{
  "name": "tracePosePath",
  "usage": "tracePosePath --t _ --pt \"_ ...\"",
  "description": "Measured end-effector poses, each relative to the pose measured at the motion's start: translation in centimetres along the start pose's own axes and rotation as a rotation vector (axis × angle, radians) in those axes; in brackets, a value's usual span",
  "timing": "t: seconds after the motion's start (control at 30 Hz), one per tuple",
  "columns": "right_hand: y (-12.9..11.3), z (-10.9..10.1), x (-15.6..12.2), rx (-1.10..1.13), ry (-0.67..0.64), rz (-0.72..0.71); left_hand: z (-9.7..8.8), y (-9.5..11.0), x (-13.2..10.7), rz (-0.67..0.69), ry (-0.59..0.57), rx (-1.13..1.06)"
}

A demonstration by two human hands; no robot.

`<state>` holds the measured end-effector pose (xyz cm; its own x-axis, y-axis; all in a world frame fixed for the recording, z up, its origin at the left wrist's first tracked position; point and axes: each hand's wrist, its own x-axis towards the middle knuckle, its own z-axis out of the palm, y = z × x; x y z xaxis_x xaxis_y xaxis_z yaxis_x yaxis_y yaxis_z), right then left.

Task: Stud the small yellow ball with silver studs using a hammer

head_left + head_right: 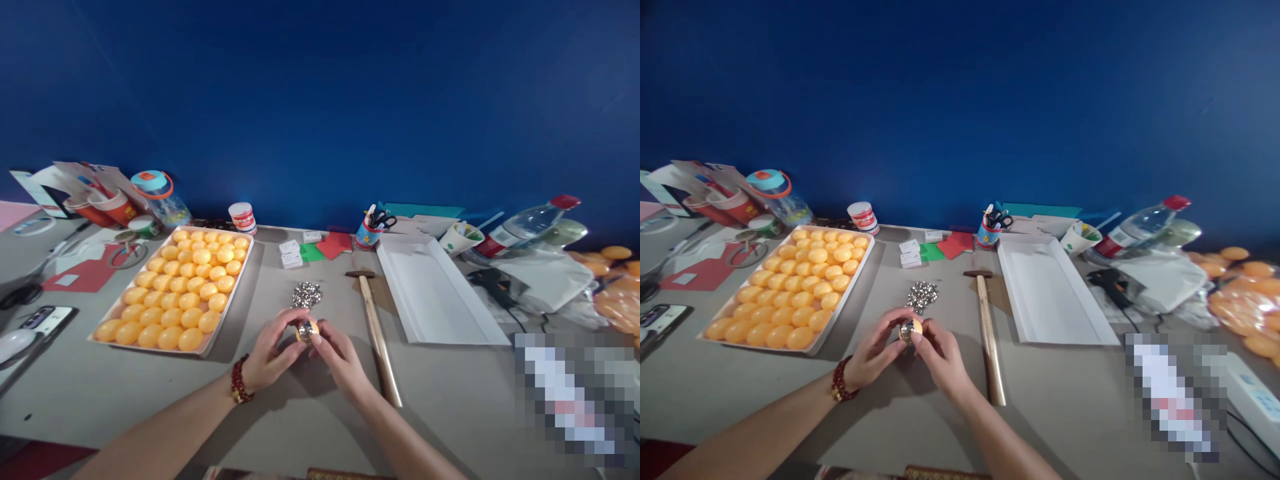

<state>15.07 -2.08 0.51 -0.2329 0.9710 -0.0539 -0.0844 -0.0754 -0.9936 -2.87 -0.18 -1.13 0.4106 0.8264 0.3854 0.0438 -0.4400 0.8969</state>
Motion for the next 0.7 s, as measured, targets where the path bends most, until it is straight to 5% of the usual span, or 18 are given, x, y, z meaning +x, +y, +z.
tracePosePath --t 0.13,0.27,0.47,0.7 --pt "0.3 0.2 0.0 0.012 0.026 -0.005 0.1 -0.3 -0.1 0.042 -0.038 0.056" --pt "0.5 0.1 0.0 -0.099 0.007 -0.008 0.3 -0.6 -0.2 -0.039 0.053 0.033" --pt "1.0 -1.1 0.7 -0.533 0.074 -0.082 0.5 -0.5 0.3 -0.251 0.299 -0.237" --pt "2.6 -3.2 2.3 -1.048 0.150 -0.376 0.8 -0.1 0.9 -0.308 0.307 -0.365"
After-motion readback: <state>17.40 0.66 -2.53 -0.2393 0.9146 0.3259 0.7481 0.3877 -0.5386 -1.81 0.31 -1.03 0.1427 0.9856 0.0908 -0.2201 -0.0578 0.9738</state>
